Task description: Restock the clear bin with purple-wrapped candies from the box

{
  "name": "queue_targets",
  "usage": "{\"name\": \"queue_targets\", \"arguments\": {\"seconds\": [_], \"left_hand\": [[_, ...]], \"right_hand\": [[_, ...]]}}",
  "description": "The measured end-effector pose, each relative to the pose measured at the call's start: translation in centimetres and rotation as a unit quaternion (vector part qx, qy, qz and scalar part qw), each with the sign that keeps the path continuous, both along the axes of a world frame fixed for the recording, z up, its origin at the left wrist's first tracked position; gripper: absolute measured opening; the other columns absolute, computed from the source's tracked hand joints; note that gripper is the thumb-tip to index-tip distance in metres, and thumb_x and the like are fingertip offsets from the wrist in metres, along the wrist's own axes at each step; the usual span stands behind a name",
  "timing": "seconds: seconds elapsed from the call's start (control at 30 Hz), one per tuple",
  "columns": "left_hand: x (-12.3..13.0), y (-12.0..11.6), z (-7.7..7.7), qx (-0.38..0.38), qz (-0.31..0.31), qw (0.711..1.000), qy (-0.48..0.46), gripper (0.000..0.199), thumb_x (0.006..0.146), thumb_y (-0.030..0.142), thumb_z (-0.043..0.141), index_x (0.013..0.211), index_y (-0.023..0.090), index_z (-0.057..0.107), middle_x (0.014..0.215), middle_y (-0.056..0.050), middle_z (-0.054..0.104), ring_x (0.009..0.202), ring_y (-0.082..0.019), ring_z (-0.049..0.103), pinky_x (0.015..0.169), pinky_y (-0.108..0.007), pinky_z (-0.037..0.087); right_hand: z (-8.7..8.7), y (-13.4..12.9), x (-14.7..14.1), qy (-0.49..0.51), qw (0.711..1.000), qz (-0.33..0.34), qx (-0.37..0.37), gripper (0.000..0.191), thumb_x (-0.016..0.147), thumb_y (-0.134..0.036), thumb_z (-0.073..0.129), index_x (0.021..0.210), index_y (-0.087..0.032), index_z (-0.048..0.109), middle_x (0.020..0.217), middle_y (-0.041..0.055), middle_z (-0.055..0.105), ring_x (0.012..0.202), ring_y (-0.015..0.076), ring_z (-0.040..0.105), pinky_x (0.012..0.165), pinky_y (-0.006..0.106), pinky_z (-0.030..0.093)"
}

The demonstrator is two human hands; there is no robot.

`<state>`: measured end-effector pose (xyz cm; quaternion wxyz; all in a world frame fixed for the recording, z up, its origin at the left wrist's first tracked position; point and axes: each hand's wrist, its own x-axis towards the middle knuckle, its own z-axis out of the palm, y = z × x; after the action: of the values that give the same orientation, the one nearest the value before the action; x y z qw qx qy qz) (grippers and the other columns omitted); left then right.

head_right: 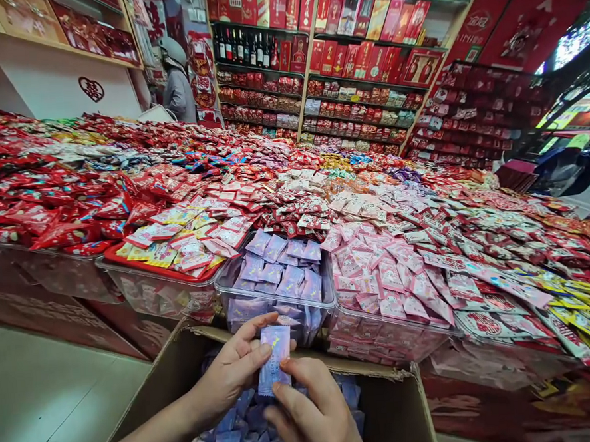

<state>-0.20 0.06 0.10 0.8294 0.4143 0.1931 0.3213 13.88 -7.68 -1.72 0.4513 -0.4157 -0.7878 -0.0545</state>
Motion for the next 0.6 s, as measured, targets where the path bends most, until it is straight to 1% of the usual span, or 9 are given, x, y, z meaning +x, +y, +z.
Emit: {"name": "queue_targets", "arguments": {"seconds": [0.07, 0.17, 0.27, 0.33, 0.37, 0.43, 0.5, 0.57, 0.6], "left_hand": [[0.0, 0.0, 0.2, 0.009, 0.002, 1.0, -0.002, 0.048, 0.078, 0.025, 0.055, 0.121, 0.017, 0.033, 0.088, -0.009, 0.064, 0.074, -0.013, 0.058, 0.066, -0.022, 0.041], [-0.2, 0.2, 0.4, 0.04, 0.004, 0.999, 0.008, 0.049, 0.078, 0.025, 0.056, 0.122, 0.02, 0.033, 0.087, -0.007, 0.064, 0.077, -0.014, 0.059, 0.069, -0.023, 0.042], [-0.3, 0.4, 0.3, 0.076, 0.009, 0.996, 0.042, 0.039, 0.075, 0.024, 0.059, 0.111, 0.017, 0.046, 0.084, -0.005, 0.065, 0.078, -0.015, 0.059, 0.073, -0.025, 0.042], [-0.3, 0.4, 0.0, 0.107, 0.029, 0.991, 0.071, 0.031, 0.075, 0.025, 0.059, 0.103, 0.016, 0.053, 0.086, -0.005, 0.066, 0.08, -0.016, 0.06, 0.074, -0.025, 0.043], [-0.4, 0.2, -0.1, 0.132, 0.042, 0.987, 0.084, 0.028, 0.075, 0.025, 0.058, 0.102, 0.016, 0.055, 0.088, -0.006, 0.065, 0.082, -0.017, 0.059, 0.075, -0.026, 0.044], [-0.4, -0.2, -0.3, 0.208, 0.054, 0.97, 0.112, 0.028, 0.079, 0.025, 0.054, 0.106, 0.019, 0.056, 0.098, -0.006, 0.063, 0.091, -0.018, 0.057, 0.082, -0.027, 0.042], [-0.6, -0.7, -0.5, 0.304, 0.039, 0.943, 0.133, 0.032, 0.082, 0.024, 0.048, 0.113, 0.022, 0.052, 0.114, -0.006, 0.056, 0.105, -0.02, 0.049, 0.092, -0.029, 0.035], [-0.7, -1.2, -0.6, 0.39, 0.018, 0.91, 0.135, 0.036, 0.084, 0.023, 0.044, 0.12, 0.025, 0.046, 0.126, -0.005, 0.045, 0.115, -0.02, 0.04, 0.097, -0.031, 0.029], [-0.8, -1.4, -0.7, 0.42, 0.016, 0.899, 0.127, 0.037, 0.084, 0.024, 0.043, 0.121, 0.025, 0.044, 0.129, -0.005, 0.04, 0.117, -0.021, 0.036, 0.099, -0.032, 0.027]], "right_hand": [[-0.1, -0.1, -0.1, 0.012, 1.0, -0.018, -0.003, 0.029, 0.069, -0.009, 0.06, 0.097, -0.013, 0.053, 0.101, 0.0129, 0.049, 0.095, 0.0206, 0.049, 0.074, 0.031, 0.049], [-0.5, -0.3, -0.3, 0.077, 0.996, -0.051, -0.01, 0.023, 0.073, -0.004, 0.052, 0.093, -0.015, 0.054, 0.098, 0.0107, 0.048, 0.092, 0.0175, 0.051, 0.072, 0.027, 0.049], [-0.4, -0.3, -0.1, 0.103, 0.992, -0.067, -0.019, 0.023, 0.073, -0.001, 0.046, 0.089, -0.016, 0.055, 0.096, 0.01, 0.049, 0.09, 0.017, 0.052, 0.07, 0.027, 0.049], [-0.2, -0.2, 0.1, 0.078, 0.994, -0.082, 0.002, 0.026, 0.071, -0.001, 0.049, 0.091, -0.016, 0.055, 0.096, 0.0099, 0.051, 0.09, 0.0183, 0.052, 0.071, 0.03, 0.048], [-0.2, -0.1, 0.1, 0.061, 0.994, -0.091, 0.014, 0.029, 0.07, -0.002, 0.052, 0.094, -0.016, 0.054, 0.095, 0.0099, 0.052, 0.089, 0.019, 0.052, 0.072, 0.031, 0.048], [-0.3, 0.0, 0.0, 0.048, 0.992, -0.113, 0.012, 0.034, 0.07, -0.008, 0.057, 0.102, -0.016, 0.051, 0.097, 0.011, 0.053, 0.09, 0.0202, 0.052, 0.072, 0.033, 0.049], [-0.5, 0.1, -0.2, 0.067, 0.989, -0.131, -0.016, 0.036, 0.072, -0.016, 0.057, 0.107, -0.015, 0.047, 0.099, 0.013, 0.053, 0.092, 0.0206, 0.053, 0.07, 0.031, 0.051], [-0.8, 0.1, -0.4, 0.086, 0.986, -0.142, -0.032, 0.032, 0.074, -0.02, 0.054, 0.105, -0.015, 0.047, 0.1, 0.0134, 0.055, 0.092, 0.0204, 0.055, 0.069, 0.029, 0.052], [-0.8, 0.0, -0.4, 0.085, 0.985, -0.144, -0.027, 0.03, 0.074, -0.019, 0.053, 0.103, -0.015, 0.047, 0.099, 0.0127, 0.056, 0.091, 0.02, 0.056, 0.069, 0.028, 0.052]]}}
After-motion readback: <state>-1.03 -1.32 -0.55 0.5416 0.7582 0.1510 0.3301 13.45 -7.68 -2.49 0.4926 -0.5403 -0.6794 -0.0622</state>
